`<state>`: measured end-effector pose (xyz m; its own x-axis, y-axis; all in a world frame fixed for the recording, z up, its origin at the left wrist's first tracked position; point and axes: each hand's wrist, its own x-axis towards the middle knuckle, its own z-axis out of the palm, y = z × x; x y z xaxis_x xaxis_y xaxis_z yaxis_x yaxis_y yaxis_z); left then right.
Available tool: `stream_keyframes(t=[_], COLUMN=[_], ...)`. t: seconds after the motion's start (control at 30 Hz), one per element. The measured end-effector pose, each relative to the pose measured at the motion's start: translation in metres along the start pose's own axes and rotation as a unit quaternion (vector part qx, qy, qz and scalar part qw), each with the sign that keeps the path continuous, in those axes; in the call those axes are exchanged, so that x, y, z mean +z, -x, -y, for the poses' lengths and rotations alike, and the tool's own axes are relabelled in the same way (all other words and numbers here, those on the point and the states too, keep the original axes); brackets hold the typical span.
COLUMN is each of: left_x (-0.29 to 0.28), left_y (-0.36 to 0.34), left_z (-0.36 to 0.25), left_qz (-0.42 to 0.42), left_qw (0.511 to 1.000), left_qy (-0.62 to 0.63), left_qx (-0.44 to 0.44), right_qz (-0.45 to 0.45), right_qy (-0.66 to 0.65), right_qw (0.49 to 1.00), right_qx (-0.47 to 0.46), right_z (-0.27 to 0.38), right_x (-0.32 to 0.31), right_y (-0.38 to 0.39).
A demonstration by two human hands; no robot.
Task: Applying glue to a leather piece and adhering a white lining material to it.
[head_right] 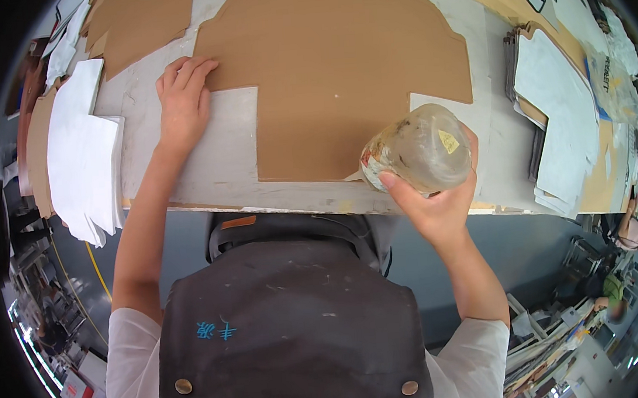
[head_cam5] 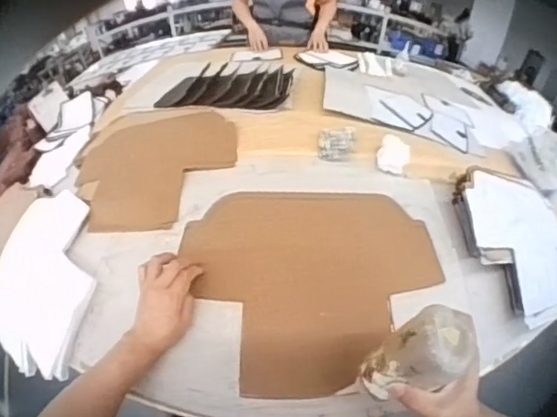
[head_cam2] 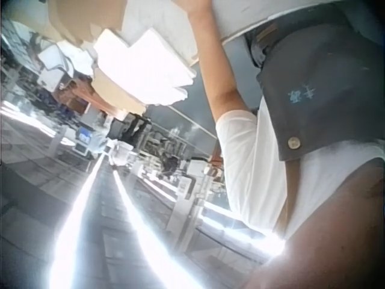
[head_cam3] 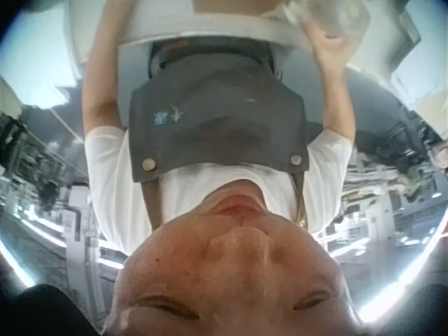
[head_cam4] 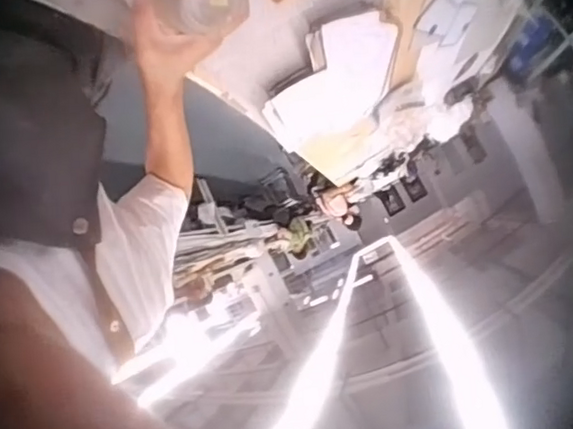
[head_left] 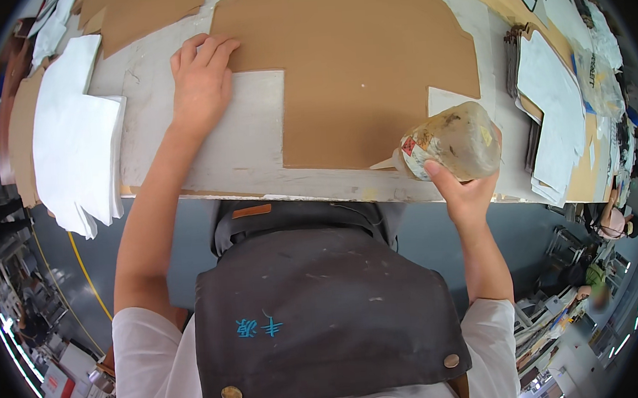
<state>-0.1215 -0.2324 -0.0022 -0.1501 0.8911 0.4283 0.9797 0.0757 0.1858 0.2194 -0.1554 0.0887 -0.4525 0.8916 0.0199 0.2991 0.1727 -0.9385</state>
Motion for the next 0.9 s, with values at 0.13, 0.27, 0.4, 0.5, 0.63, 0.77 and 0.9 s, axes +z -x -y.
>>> stream_keyframes(t=[0.13, 0.27, 0.4, 0.5, 0.63, 0.77, 0.9], left_x=[-0.001, -0.001, -0.002, -0.003, -0.003, -0.004, -0.004], left_y=[0.000, 0.000, -0.001, 0.000, -0.001, -0.001, -0.001], left_z=[0.001, 0.002, 0.002, 0.004, 0.005, 0.005, 0.005], left_qz=[0.002, 0.012, 0.016, 0.019, 0.026, 0.029, 0.029], left_qw=[1.000, 1.000, 1.000, 1.000, 0.999, 0.999, 0.999], left_qy=[0.004, -0.006, -0.014, -0.020, -0.025, -0.029, -0.033], left_qx=[0.005, 0.000, 0.003, 0.005, 0.012, 0.016, 0.016], right_qz=[-0.022, -0.040, -0.062, -0.069, -0.081, -0.092, -0.118], right_qy=[0.016, 0.021, 0.040, 0.037, 0.029, 0.018, 0.021], right_qw=[1.000, 0.999, 0.997, 0.997, 0.996, 0.996, 0.993], right_qx=[0.008, 0.019, 0.009, 0.000, 0.005, -0.004, -0.003], right_z=[-0.007, -0.013, -0.019, -0.025, -0.028, -0.034, -0.039], right_x=[-0.015, -0.028, -0.042, -0.048, -0.056, -0.062, -0.064], right_y=[0.003, 0.007, 0.011, 0.013, 0.014, 0.013, 0.012])
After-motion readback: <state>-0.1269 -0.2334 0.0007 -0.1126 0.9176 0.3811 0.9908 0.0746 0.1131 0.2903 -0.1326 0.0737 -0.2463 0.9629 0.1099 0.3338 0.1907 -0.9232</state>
